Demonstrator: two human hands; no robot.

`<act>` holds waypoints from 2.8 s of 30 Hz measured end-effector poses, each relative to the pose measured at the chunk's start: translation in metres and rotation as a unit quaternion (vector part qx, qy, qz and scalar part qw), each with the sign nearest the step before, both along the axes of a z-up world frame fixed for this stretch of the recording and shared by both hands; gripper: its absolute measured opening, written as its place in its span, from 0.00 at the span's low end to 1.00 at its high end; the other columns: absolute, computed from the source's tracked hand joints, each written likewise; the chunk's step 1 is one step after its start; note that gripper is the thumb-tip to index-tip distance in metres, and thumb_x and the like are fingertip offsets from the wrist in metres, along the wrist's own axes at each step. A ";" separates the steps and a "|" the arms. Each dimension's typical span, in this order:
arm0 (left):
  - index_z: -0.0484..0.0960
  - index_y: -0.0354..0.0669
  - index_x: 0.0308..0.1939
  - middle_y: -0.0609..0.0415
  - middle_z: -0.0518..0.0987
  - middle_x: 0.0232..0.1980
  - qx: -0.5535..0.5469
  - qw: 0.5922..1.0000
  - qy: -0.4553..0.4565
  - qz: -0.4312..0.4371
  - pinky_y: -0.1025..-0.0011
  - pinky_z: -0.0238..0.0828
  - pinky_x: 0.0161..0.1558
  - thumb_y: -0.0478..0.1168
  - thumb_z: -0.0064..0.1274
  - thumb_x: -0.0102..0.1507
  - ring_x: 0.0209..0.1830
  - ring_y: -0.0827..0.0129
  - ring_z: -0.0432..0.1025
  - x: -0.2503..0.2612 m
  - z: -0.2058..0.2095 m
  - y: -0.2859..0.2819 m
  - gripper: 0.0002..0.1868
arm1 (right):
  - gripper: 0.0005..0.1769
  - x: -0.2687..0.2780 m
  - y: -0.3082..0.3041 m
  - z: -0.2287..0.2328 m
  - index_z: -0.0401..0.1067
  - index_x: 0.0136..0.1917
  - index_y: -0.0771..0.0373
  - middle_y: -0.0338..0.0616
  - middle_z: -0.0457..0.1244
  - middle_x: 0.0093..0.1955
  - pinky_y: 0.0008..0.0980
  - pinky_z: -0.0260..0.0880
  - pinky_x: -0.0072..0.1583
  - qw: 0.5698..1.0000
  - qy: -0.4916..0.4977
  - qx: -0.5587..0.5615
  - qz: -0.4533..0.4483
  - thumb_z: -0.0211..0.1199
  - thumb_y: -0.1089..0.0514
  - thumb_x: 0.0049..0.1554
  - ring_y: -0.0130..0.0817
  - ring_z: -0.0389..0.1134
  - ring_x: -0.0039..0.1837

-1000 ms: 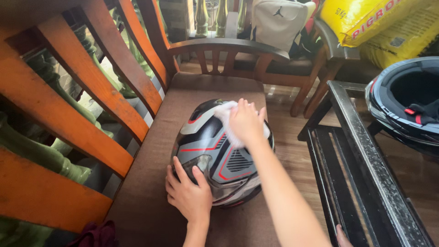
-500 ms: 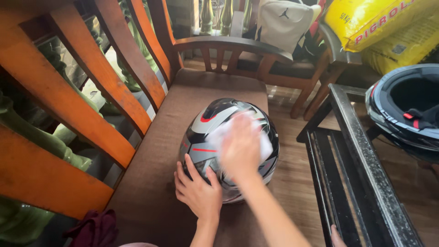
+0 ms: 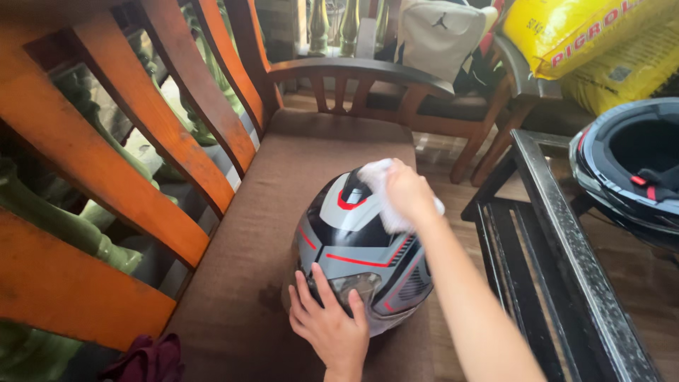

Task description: The person cleans a motorcycle helmet placed on a chair. They wipe the helmet with a white cloth, spray a cleaning solution from a bottle onto the helmet, and continue wiping the surface. The person rotates the helmet to clean different sides.

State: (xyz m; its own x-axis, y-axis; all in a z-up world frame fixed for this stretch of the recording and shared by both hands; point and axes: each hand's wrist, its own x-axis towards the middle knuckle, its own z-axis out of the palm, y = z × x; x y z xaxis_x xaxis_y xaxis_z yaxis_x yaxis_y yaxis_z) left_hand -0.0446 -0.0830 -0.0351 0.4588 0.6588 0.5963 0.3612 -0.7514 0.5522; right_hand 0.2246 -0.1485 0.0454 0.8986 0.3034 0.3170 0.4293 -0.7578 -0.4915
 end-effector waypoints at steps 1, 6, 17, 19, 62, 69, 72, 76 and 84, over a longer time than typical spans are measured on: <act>0.61 0.44 0.75 0.37 0.60 0.75 0.009 1.000 0.002 0.001 0.39 0.53 0.64 0.58 0.49 0.59 0.72 0.37 0.56 -0.001 -0.002 -0.005 0.42 | 0.25 0.022 -0.008 -0.003 0.75 0.59 0.65 0.64 0.68 0.57 0.52 0.66 0.64 0.998 0.053 -0.025 -0.014 0.41 0.48 0.69 0.64 0.67 0.60; 0.62 0.44 0.74 0.37 0.59 0.75 0.024 1.000 0.003 -0.003 0.38 0.52 0.65 0.58 0.50 0.57 0.72 0.36 0.55 0.000 -0.008 -0.015 0.44 | 0.29 0.049 -0.032 -0.023 0.76 0.56 0.68 0.64 0.67 0.58 0.51 0.67 0.65 0.995 0.084 -0.037 -0.046 0.38 0.46 0.68 0.62 0.68 0.62; 0.61 0.43 0.75 0.37 0.57 0.77 -0.008 0.999 -0.021 -0.037 0.39 0.46 0.68 0.55 0.52 0.59 0.76 0.38 0.50 -0.007 -0.011 -0.012 0.43 | 0.37 -0.153 0.005 -0.021 0.56 0.78 0.72 0.62 0.51 0.80 0.55 0.42 0.78 0.968 -0.239 -0.036 -0.059 0.52 0.48 0.62 0.57 0.47 0.82; 0.62 0.43 0.75 0.38 0.57 0.76 -0.031 0.997 -0.045 -0.062 0.40 0.44 0.69 0.53 0.55 0.57 0.76 0.39 0.49 -0.012 -0.011 -0.010 0.43 | 0.38 -0.184 0.001 -0.020 0.56 0.77 0.71 0.62 0.49 0.81 0.55 0.41 0.79 0.961 -0.272 -0.060 -0.002 0.54 0.49 0.59 0.57 0.46 0.83; 0.65 0.53 0.68 0.47 0.74 0.62 -0.830 0.469 -0.261 -0.153 0.38 0.77 0.55 0.42 0.55 0.61 0.57 0.52 0.74 -0.027 -0.028 0.044 0.31 | 0.27 -0.137 0.172 0.006 0.74 0.65 0.55 0.41 0.62 0.72 0.56 0.36 0.79 0.793 -0.077 -0.536 0.280 0.55 0.44 0.57 0.45 0.51 0.81; 0.63 0.55 0.67 0.45 0.72 0.63 -0.815 0.470 -0.297 -0.164 0.38 0.77 0.54 0.36 0.55 0.59 0.61 0.43 0.72 -0.016 -0.045 0.046 0.33 | 0.23 -0.193 0.110 -0.004 0.75 0.61 0.63 0.45 0.66 0.68 0.52 0.47 0.78 0.851 -0.250 -0.329 0.323 0.57 0.48 0.58 0.47 0.57 0.77; 0.61 0.56 0.70 0.40 0.71 0.65 -0.796 0.497 -0.267 -0.222 0.40 0.75 0.54 0.39 0.53 0.61 0.62 0.40 0.69 -0.016 -0.055 0.056 0.34 | 0.27 -0.210 0.071 -0.014 0.73 0.65 0.66 0.47 0.63 0.70 0.51 0.49 0.76 0.882 -0.294 -0.174 0.324 0.56 0.50 0.57 0.47 0.57 0.77; 0.62 0.51 0.75 0.48 0.70 0.72 -0.848 0.376 -0.304 -0.216 0.42 0.71 0.57 0.66 0.36 0.64 0.69 0.49 0.67 -0.027 -0.055 0.060 0.40 | 0.29 -0.235 0.030 -0.029 0.70 0.70 0.63 0.45 0.60 0.77 0.49 0.50 0.76 0.865 -0.359 -0.162 0.309 0.54 0.52 0.57 0.44 0.55 0.80; 0.58 0.60 0.75 0.49 0.67 0.75 -0.842 0.350 -0.304 -0.275 0.43 0.68 0.61 0.77 0.27 0.59 0.72 0.49 0.65 -0.044 -0.054 0.046 0.47 | 0.34 -0.238 0.031 -0.047 0.68 0.71 0.67 0.47 0.59 0.77 0.47 0.46 0.78 0.838 -0.362 -0.209 0.352 0.52 0.51 0.55 0.45 0.52 0.82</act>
State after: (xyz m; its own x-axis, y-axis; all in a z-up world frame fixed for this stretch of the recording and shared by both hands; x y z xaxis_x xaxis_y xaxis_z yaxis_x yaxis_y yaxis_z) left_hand -0.0889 -0.0374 -0.0887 0.9184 0.2215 -0.3279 -0.1504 0.9618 0.2286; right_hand -0.0136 -0.1180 -0.0016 0.0690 0.8977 0.4352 0.9125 -0.2332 0.3362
